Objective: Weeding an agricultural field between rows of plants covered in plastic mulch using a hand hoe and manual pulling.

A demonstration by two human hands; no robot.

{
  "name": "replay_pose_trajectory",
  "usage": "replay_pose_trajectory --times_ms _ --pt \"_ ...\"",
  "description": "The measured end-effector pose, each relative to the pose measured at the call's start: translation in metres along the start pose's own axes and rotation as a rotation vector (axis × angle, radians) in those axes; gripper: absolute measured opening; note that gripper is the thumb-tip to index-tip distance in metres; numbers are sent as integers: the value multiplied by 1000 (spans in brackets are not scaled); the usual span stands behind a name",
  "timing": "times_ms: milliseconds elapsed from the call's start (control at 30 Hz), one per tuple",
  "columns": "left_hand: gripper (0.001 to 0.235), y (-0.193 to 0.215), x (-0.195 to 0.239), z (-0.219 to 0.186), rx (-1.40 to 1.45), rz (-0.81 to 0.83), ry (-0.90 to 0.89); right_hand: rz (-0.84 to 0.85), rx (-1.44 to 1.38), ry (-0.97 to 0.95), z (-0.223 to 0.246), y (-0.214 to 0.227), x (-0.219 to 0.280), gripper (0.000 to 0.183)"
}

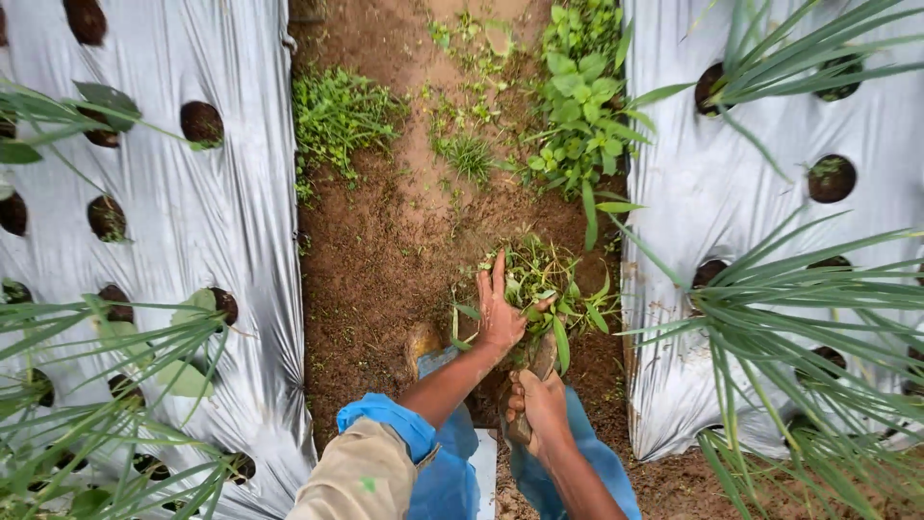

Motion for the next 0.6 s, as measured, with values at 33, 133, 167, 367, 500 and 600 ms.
replay_pose_trajectory --times_ms 33,133,167,367,500,600 --pt "100 2 18 -34 -2 1 -19 9 -9 15 15 5 27 13" --pt "108 -1 74 -108 40 23 -73 34 118 85 48 28 102 26" --pt "118 -5 83 -119 -154 21 -98 10 90 74 54 37 118 15" --pt "122 -27 168 -221 -289 -1 -165 -59 26 31 95 89 228 5" --pt "110 -47 187 -237 -325 19 -181 -65 -41 80 106 110 265 4" --pt "114 -54 208 -259 -286 80 -324 -74 -94 91 110 118 293 8"
Point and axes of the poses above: each hand's wrist, its own x-axis away from the middle knuckle, its own y-axis out of the back of the hand, z = x × y, the point moved 5 cm from there along -x, towards the middle knuckle, and after that the axes turned 2 degrees about -x, right-handed, at the moved point
